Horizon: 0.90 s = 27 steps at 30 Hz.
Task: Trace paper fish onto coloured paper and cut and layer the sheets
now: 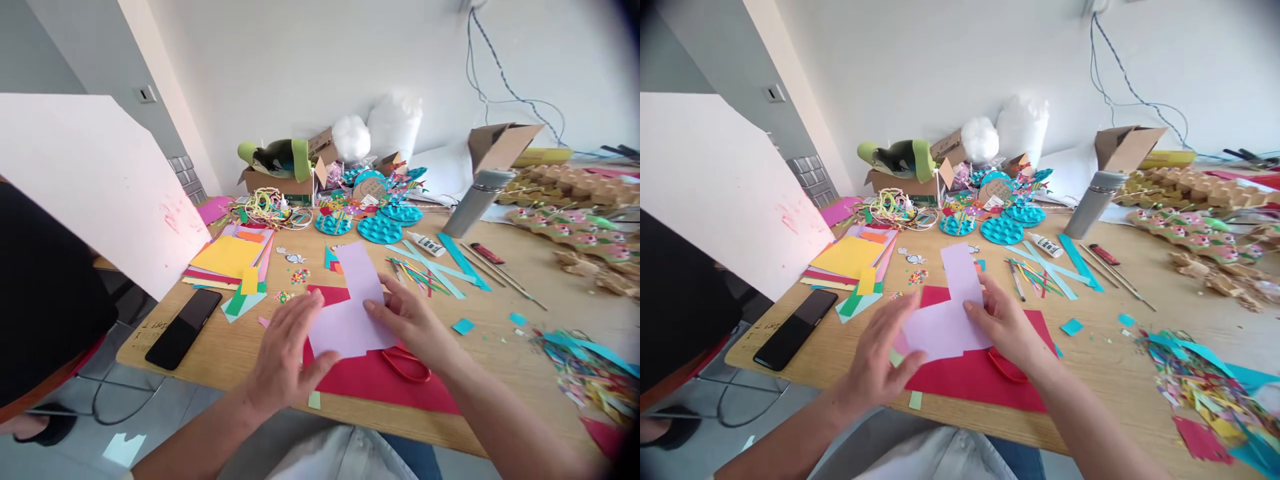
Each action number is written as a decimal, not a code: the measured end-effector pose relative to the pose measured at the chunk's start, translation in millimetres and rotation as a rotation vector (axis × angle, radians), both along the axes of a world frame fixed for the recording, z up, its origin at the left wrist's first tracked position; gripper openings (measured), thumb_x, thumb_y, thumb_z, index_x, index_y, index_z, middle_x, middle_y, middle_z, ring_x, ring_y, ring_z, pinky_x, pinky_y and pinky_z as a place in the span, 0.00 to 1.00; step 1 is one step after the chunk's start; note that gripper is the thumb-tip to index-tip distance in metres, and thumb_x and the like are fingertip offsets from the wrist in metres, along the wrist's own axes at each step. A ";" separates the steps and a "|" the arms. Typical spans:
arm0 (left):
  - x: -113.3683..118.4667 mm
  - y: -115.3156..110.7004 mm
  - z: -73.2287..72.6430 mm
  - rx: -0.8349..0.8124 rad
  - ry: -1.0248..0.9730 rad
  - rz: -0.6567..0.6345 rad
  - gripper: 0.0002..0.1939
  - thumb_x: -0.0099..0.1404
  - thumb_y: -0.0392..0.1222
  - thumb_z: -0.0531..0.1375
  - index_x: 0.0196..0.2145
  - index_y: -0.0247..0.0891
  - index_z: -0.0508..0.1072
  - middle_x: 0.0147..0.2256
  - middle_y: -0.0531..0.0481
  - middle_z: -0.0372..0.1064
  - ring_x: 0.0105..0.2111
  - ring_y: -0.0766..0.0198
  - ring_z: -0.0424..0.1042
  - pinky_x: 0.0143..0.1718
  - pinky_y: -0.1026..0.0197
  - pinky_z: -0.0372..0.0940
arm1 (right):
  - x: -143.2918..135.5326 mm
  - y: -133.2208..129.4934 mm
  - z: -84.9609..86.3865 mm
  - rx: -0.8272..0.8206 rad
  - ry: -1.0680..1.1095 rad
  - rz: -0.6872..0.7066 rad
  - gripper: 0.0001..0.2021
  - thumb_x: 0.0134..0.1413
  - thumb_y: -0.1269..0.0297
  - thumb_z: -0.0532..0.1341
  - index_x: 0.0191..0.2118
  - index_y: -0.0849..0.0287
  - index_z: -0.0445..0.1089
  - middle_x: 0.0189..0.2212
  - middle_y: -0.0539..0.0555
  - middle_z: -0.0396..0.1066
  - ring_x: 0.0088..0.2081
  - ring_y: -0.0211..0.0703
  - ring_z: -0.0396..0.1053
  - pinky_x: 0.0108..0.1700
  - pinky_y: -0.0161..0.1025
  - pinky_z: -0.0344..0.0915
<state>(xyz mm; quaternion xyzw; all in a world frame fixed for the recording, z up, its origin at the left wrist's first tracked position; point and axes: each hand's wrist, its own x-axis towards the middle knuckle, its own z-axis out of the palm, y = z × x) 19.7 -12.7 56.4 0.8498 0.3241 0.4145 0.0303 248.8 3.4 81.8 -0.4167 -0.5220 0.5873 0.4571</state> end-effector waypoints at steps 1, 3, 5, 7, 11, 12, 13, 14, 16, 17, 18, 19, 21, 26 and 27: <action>-2.0 2.3 0.9 -0.099 -0.078 0.014 0.33 0.68 0.47 0.58 0.66 0.37 0.53 0.61 0.35 0.60 0.62 0.50 0.60 0.61 0.44 0.59 | 5.2 -3.1 2.4 -0.010 -0.033 0.050 0.29 0.54 0.53 0.65 0.58 0.55 0.58 0.38 0.56 0.76 0.33 0.47 0.76 0.30 0.39 0.72; -4.3 9.6 1.9 -0.343 -0.255 0.013 0.31 0.68 0.47 0.57 0.65 0.40 0.54 0.61 0.36 0.60 0.60 0.52 0.63 0.59 0.46 0.62 | 14.5 -9.2 7.1 -0.044 -0.138 0.177 0.27 0.56 0.53 0.63 0.58 0.57 0.60 0.36 0.56 0.75 0.30 0.45 0.75 0.27 0.37 0.69; -4.4 18.3 2.2 -0.617 -0.444 -0.044 0.33 0.67 0.50 0.59 0.65 0.40 0.54 0.60 0.34 0.61 0.55 0.53 0.68 0.54 0.50 0.67 | 21.7 -14.5 11.0 -0.063 -0.287 0.316 0.21 0.58 0.53 0.61 0.53 0.60 0.64 0.34 0.55 0.74 0.28 0.42 0.73 0.24 0.34 0.66; -3.0 25.3 2.5 -0.859 -0.599 -0.099 0.37 0.63 0.53 0.62 0.64 0.40 0.54 0.59 0.33 0.63 0.49 0.56 0.73 0.48 0.54 0.70 | 26.1 -18.5 13.9 -0.035 -0.450 0.406 0.15 0.59 0.55 0.59 0.46 0.60 0.69 0.32 0.54 0.72 0.29 0.40 0.71 0.26 0.33 0.64; 1.4 28.0 2.9 -1.249 -0.699 -0.168 0.42 0.53 0.49 0.71 0.61 0.37 0.60 0.42 0.42 0.75 0.38 0.61 0.75 0.39 0.59 0.70 | 27.2 -22.6 15.8 0.013 -0.640 0.493 0.13 0.58 0.58 0.59 0.44 0.59 0.71 0.31 0.51 0.70 0.29 0.38 0.67 0.27 0.32 0.62; 2.1 26.9 2.7 -1.321 -0.684 -0.192 0.41 0.51 0.49 0.72 0.59 0.36 0.63 0.36 0.45 0.76 0.35 0.61 0.75 0.36 0.60 0.71 | 26.7 -22.8 15.4 0.016 -0.660 0.506 0.13 0.58 0.58 0.59 0.44 0.59 0.71 0.31 0.51 0.70 0.30 0.38 0.66 0.27 0.32 0.61; 2.4 25.6 2.3 -1.373 -0.660 -0.212 0.39 0.49 0.49 0.72 0.56 0.35 0.67 0.32 0.47 0.75 0.31 0.61 0.75 0.33 0.60 0.71 | 26.3 -22.6 14.5 0.021 -0.675 0.511 0.13 0.58 0.58 0.59 0.44 0.59 0.71 0.32 0.51 0.70 0.30 0.38 0.66 0.28 0.32 0.61; 2.4 24.4 1.8 -1.401 -0.637 -0.220 0.35 0.49 0.50 0.72 0.52 0.33 0.70 0.30 0.48 0.75 0.29 0.61 0.75 0.30 0.60 0.71 | 26.1 -22.2 13.2 0.023 -0.685 0.507 0.13 0.58 0.57 0.59 0.44 0.58 0.71 0.32 0.51 0.70 0.31 0.38 0.66 0.29 0.32 0.61; 1.0 23.3 0.6 -1.395 -0.618 -0.202 0.27 0.48 0.51 0.72 0.43 0.32 0.74 0.29 0.47 0.76 0.26 0.62 0.75 0.27 0.62 0.70 | 27.3 -20.4 9.6 0.002 -0.673 0.486 0.15 0.59 0.54 0.59 0.45 0.58 0.71 0.33 0.51 0.70 0.31 0.38 0.66 0.29 0.33 0.61; -0.3 23.5 0.0 -1.374 -0.631 -0.182 0.25 0.48 0.52 0.72 0.39 0.32 0.75 0.29 0.46 0.76 0.26 0.62 0.75 0.27 0.62 0.69 | 28.7 -19.2 7.6 -0.022 -0.648 0.470 0.16 0.59 0.52 0.59 0.45 0.58 0.71 0.32 0.52 0.70 0.31 0.38 0.67 0.29 0.33 0.61; -1.8 24.1 -0.6 -1.354 -0.652 -0.162 0.23 0.48 0.52 0.72 0.36 0.33 0.75 0.30 0.46 0.77 0.25 0.63 0.75 0.27 0.63 0.69 | 30.8 -17.9 5.5 -0.051 -0.616 0.448 0.18 0.59 0.50 0.59 0.46 0.59 0.70 0.32 0.52 0.70 0.31 0.39 0.67 0.28 0.33 0.61; -3.3 24.8 -1.3 -1.338 -0.673 -0.147 0.23 0.48 0.52 0.72 0.35 0.33 0.75 0.29 0.46 0.77 0.25 0.63 0.75 0.26 0.63 0.69 | 33.4 -16.5 3.6 -0.080 -0.582 0.416 0.20 0.58 0.48 0.59 0.46 0.59 0.70 0.32 0.52 0.70 0.30 0.39 0.67 0.27 0.33 0.61; -5.7 25.9 -3.5 -1.334 -0.694 -0.137 0.23 0.47 0.52 0.72 0.35 0.33 0.74 0.28 0.47 0.76 0.25 0.63 0.75 0.25 0.64 0.69 | 39.3 -13.8 1.0 -0.128 -0.533 0.329 0.22 0.55 0.44 0.60 0.45 0.59 0.69 0.31 0.52 0.70 0.28 0.38 0.67 0.25 0.33 0.60; -4.8 22.1 -13.5 -1.345 -0.572 -0.151 0.29 0.50 0.49 0.70 0.47 0.33 0.72 0.25 0.49 0.74 0.24 0.62 0.75 0.25 0.63 0.68 | 48.2 -10.9 1.0 -0.144 -0.547 0.177 0.24 0.49 0.40 0.63 0.39 0.59 0.72 0.28 0.54 0.71 0.26 0.40 0.67 0.23 0.35 0.61; -5.4 21.4 -14.6 -1.327 -0.524 -0.158 0.29 0.51 0.48 0.69 0.49 0.33 0.71 0.25 0.50 0.74 0.24 0.62 0.75 0.26 0.63 0.68 | 48.5 -11.1 0.9 -0.122 -0.571 0.144 0.24 0.48 0.40 0.64 0.38 0.58 0.73 0.28 0.54 0.72 0.26 0.42 0.67 0.23 0.35 0.62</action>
